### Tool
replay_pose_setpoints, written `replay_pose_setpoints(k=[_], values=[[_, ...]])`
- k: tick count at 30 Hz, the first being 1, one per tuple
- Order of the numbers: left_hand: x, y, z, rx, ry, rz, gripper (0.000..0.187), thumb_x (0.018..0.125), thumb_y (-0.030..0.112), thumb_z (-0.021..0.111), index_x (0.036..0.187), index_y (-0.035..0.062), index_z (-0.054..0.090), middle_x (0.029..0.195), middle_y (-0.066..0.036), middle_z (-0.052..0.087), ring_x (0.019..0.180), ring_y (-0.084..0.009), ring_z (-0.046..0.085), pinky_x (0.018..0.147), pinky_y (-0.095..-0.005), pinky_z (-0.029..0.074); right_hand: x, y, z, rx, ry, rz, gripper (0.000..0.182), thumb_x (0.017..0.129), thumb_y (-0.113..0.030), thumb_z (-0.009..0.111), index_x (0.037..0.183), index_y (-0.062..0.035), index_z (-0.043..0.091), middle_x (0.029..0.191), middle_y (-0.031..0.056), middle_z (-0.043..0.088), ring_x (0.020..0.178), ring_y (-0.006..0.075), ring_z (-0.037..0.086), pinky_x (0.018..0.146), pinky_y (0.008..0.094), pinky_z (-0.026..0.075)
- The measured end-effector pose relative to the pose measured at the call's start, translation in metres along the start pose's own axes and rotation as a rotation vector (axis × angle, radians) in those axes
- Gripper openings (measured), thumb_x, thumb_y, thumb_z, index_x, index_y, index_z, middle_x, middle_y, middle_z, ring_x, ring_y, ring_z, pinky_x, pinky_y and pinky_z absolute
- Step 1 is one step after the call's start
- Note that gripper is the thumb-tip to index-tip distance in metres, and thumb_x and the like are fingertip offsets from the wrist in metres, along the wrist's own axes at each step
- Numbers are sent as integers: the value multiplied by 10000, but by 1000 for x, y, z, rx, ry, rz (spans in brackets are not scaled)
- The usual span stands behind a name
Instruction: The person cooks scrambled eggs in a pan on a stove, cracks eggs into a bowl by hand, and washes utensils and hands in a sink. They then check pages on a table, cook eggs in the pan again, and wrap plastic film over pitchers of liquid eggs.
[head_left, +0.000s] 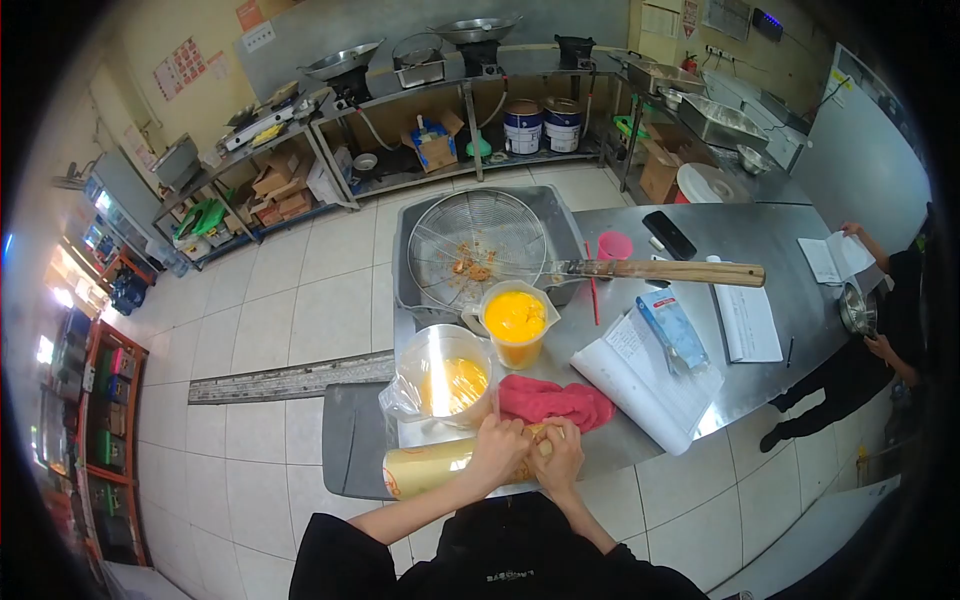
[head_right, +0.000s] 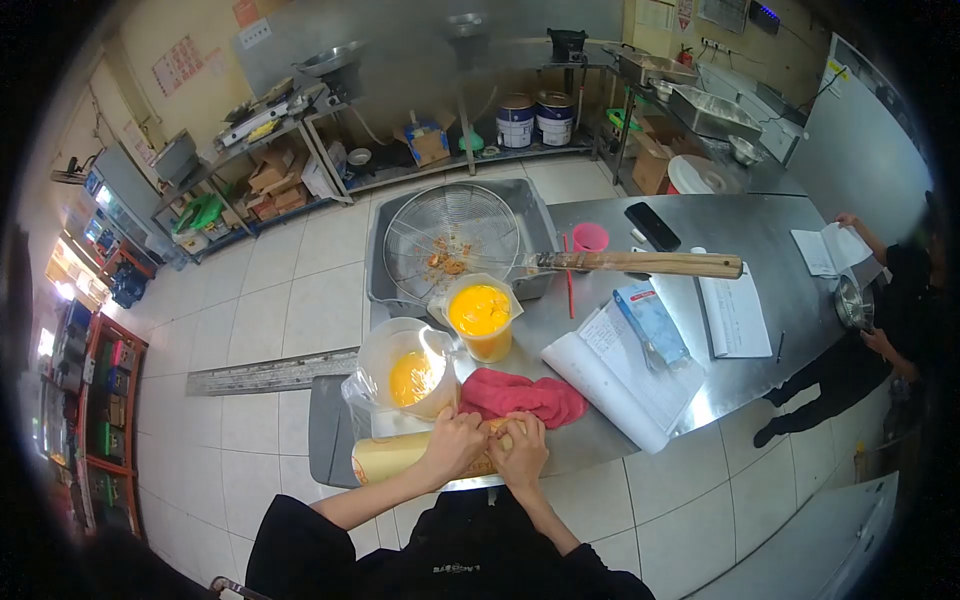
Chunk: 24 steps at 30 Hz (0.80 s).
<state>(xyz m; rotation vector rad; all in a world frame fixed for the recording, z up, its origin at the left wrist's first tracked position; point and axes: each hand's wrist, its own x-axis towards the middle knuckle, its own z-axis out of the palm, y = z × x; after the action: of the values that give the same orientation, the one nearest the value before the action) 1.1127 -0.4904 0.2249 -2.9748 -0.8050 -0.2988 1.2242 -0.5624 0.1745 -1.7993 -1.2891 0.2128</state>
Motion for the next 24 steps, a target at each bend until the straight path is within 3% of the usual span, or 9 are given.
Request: replay_pose_setpoints(k=[4, 8, 11, 13, 15, 17, 19, 22, 24], values=[[-5, -7, -13, -210, 47, 0, 112, 676, 194, 618, 718, 99, 576, 701, -27, 511, 668, -182, 545, 633, -320, 359, 7, 4, 8, 58, 96, 221, 160, 634, -124, 662, 712, -59, 538, 972, 101, 509, 900, 286, 514, 716, 368, 437], [-13, -25, -27, -620, 79, 180, 76, 695, 166, 568, 693, 97, 537, 691, -38, 482, 698, -185, 516, 662, -330, 326, 16, 29, 14, 204, 97, 65, 190, 634, -107, 682, 746, -57, 537, 941, 107, 497, 922, 257, 510, 712, 350, 431], [-18, -50, -26, -1057, -9, 266, 95, 706, 166, 547, 688, 86, 500, 713, -58, 461, 729, -209, 490, 684, -336, 315, 17, 52, 10, 435, -30, 184, 329, 630, -34, 689, 902, -64, 506, 932, 99, 489, 960, 193, 498, 795, 319, 413], [-17, -58, -29, -1285, -70, 319, 109, 708, 173, 541, 710, 80, 486, 734, -71, 452, 748, -222, 480, 692, -337, 310, 18, 61, -1, 1067, -226, 507, 562, 651, -72, 721, 1128, -80, 422, 975, 80, 491, 993, 159, 472, 805, 304, 421], [-15, -49, -36, -729, -82, 301, 176, 696, 200, 545, 784, 67, 470, 792, -81, 439, 772, -223, 474, 708, -338, 324, 18, 47, -39, 996, -309, 486, 634, 672, -92, 717, 1198, -82, 363, 970, 79, 502, 964, 165, 489, 801, 306, 430], [-11, -40, -29, -581, 24, 285, 198, 691, 200, 546, 815, 67, 467, 813, -77, 438, 784, -211, 471, 723, -334, 332, 26, 34, -45, 913, -399, 466, 707, 692, -112, 713, 1268, -84, 304, 964, 78, 514, 935, 170, 506, 797, 308, 439], [-7, -33, -18, -450, 130, 270, 223, 687, 200, 548, 845, 66, 464, 835, -72, 437, 796, -198, 468, 739, -331, 340, 28, 29, -23, 398, -293, 483, 728, 675, -205, 743, 1274, -71, 351, 991, 136, 573, 926, 207, 559, 814, 314, 438], [-6, -41, 11, -133, 179, 217, 192, 700, 184, 546, 848, 82, 478, 837, -60, 446, 776, -167, 486, 735, -300, 364, 21, 8, 6, 114, -59, 352, 593, 684, -198, 729, 1194, -48, 466, 1008, 159, 598, 910, 250, 587, 831, 341, 432], [-7, -45, 28, 50, 155, 242, 178, 708, 152, 542, 866, 93, 486, 845, -55, 459, 687, -149, 513, 677, -272, 380, 1, 11, 9, 162, 38, 335, 539, 684, -185, 725, 1151, -32, 503, 1009, 158, 598, 923, 252, 580, 837, 337, 427]])
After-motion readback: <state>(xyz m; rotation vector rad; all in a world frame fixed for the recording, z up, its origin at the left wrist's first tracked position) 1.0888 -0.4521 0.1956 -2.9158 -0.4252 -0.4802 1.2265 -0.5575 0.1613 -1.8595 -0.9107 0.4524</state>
